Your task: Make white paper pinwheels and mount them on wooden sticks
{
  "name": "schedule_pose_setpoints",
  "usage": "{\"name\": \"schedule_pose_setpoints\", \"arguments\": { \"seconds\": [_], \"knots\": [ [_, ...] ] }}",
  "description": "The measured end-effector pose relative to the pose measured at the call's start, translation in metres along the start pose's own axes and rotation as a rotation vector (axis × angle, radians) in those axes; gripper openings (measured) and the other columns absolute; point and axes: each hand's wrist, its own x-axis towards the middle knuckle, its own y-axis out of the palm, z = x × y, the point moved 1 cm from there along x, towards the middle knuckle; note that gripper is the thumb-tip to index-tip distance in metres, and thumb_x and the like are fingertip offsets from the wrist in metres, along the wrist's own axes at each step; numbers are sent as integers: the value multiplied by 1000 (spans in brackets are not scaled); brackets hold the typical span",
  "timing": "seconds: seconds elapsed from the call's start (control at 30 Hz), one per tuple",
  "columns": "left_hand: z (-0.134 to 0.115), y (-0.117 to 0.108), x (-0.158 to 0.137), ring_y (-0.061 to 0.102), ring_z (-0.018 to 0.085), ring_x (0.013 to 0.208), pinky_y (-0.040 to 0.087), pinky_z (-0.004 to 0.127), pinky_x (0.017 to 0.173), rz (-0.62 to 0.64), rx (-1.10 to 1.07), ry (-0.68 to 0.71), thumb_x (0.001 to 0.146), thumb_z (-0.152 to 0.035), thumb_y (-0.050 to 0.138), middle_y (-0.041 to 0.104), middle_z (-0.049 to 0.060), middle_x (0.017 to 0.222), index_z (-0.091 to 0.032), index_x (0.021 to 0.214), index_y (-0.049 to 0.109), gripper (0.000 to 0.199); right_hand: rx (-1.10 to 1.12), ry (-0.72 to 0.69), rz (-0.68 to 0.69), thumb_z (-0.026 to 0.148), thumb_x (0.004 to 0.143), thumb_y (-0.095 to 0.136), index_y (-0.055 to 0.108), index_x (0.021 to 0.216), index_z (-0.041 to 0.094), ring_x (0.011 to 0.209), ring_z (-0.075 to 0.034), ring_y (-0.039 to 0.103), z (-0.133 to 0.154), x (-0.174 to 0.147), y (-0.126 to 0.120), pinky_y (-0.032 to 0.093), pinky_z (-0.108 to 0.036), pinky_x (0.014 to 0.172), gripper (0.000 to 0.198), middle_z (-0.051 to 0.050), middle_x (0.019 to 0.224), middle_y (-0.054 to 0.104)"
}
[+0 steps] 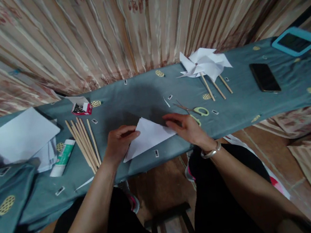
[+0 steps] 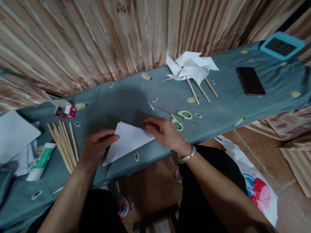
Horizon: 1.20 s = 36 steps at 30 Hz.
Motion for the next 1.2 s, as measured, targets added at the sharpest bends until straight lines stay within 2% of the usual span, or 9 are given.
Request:
{"name": "schedule_pose_setpoints", "arguments": {
  "seconds": [0.07,0.17,0.3,0.43,0.53,0.67,0.93,1.1,1.2],
  "knots": [
    [-1,0,1,64,17,69,49,28,68,-60,-166,-83,53,-31,85,74,2,74,-20,72,79,23,179,84,-53,51,87,60,75,103,22,94,-23,70,-5,5,-10,54,-40,88,36,-6,101,77],
    [-4,1,1,65,17,65,50,28,64,-112,-359,-192,42,-31,91,75,3,71,-19,70,78,33,522,218,-98,61,78,68,77,94,24,95,-23,69,-2,9,-19,53,-38,89,41,-5,101,77],
    [-8,5,0,65,16,62,50,26,60,-142,-459,-258,35,-30,94,74,3,67,-16,69,77,41,820,303,62,53,71,79,76,101,26,93,-19,70,13,6,-18,55,-31,81,41,-4,104,77],
    [-11,9,1,65,15,60,49,24,58,-168,-504,-276,34,-27,94,74,2,66,-16,71,77,43,808,325,86,34,63,88,75,103,26,80,-14,68,15,6,-13,53,-26,71,43,0,94,77],
    [-11,11,2,67,18,60,49,26,55,-104,-525,-320,40,-36,93,75,4,68,-16,75,77,44,806,318,39,29,64,88,76,99,26,77,-11,67,11,10,-11,50,-24,71,37,2,87,77],
    [-9,12,2,70,24,65,47,26,49,7,-540,-352,51,-52,85,75,7,68,-15,73,76,44,834,278,-1,28,62,88,78,93,26,78,-10,66,9,14,-10,49,-23,74,32,3,87,77],
    [-6,11,1,70,21,66,53,29,61,58,-477,-317,51,-42,87,76,6,73,-16,77,77,38,762,234,-62,28,62,87,79,87,27,77,-11,64,11,17,-10,49,-26,76,27,3,87,77],
    [-2,10,-1,67,18,59,49,25,54,121,-468,-289,56,-44,84,75,5,68,-16,76,77,35,767,232,-83,30,60,88,79,86,28,76,-13,65,15,17,-11,50,-29,76,27,3,86,77],
    [-2,13,-4,70,22,64,51,27,56,206,-452,-296,57,-47,84,75,7,69,-16,76,77,37,757,215,-110,31,60,88,79,83,28,76,-14,65,19,16,-13,51,-31,77,25,2,84,77]
  ]
}}
